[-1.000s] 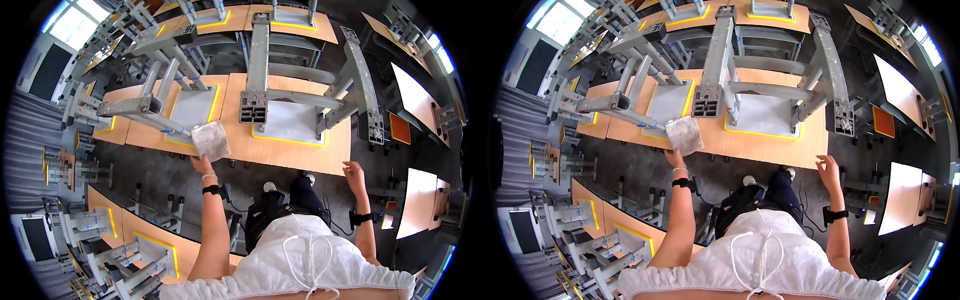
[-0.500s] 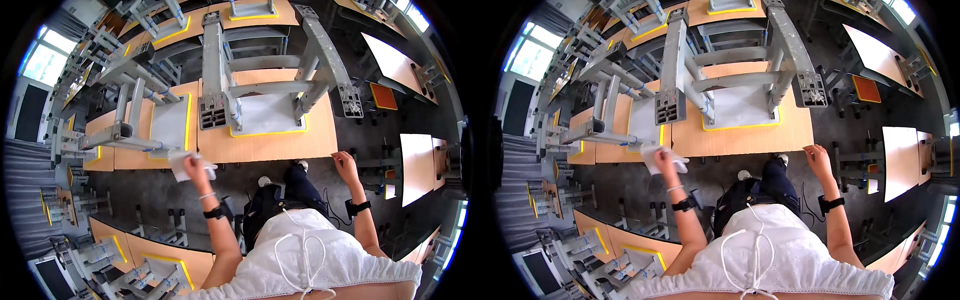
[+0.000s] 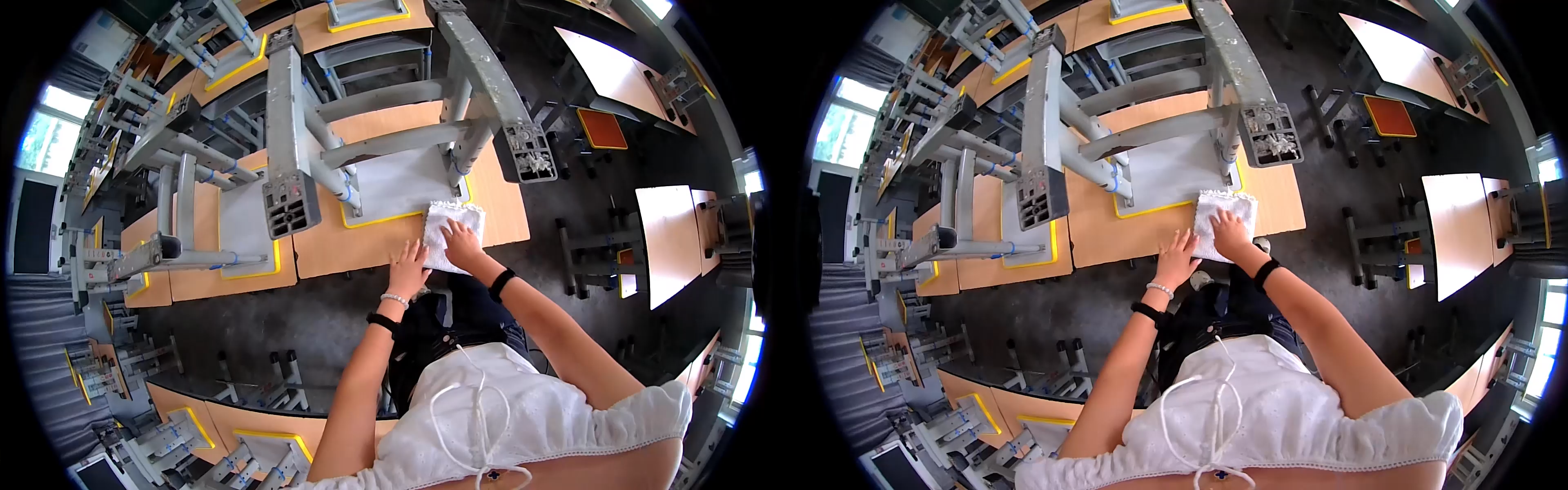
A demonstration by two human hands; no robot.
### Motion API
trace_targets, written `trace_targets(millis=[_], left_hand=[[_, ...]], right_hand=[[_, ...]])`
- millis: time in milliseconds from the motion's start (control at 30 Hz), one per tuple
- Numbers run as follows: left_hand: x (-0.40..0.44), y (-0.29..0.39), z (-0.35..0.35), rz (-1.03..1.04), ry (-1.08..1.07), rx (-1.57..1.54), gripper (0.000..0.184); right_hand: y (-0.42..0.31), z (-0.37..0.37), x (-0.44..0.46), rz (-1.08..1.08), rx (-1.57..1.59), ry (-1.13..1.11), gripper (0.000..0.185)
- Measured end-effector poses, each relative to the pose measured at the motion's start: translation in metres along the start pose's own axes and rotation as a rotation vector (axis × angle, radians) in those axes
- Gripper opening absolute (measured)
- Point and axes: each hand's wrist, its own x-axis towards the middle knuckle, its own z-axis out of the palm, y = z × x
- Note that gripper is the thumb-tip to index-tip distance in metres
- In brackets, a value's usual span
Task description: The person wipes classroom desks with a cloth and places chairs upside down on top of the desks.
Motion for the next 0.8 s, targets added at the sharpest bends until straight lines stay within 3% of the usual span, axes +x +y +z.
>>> trace_targets(millis=[33, 67, 200, 500, 633, 800], left_hand=[[-0.004, 0.000, 0.000, -0.030, -0.051, 0.018, 0.063], [-0.008, 0.001, 0.000, -0.032, -0.024, 0.011, 0.063], [-0.012, 0.022, -0.009, 0.023, 0.008, -0.016, 0.065], [0.056, 0.079, 0.014, 0.188, -0.230, -0.104, 0.064], [0.096, 0.124, 0.017, 0.133, -0.408, -0.128, 0.070], [0.132, 0.145, 0.011, 0.271, -0.315, 0.018, 0.061]], right_hand=[[0.005, 0.007, 0.001, 0.077, -0.076, -0.072, 0.057], [0.013, 0.012, -0.002, 0.086, -0.074, -0.142, 0.076], [0.040, 0.021, -0.031, -0.112, -0.138, -0.019, 0.096], [0.124, 0.002, -0.065, -0.204, 0.025, -0.055, 0.087], [0.174, -0.019, -0.061, -0.193, 0.024, -0.131, 0.078], [0.218, -0.045, -0.045, -0.430, -0.071, -0.292, 0.093]])
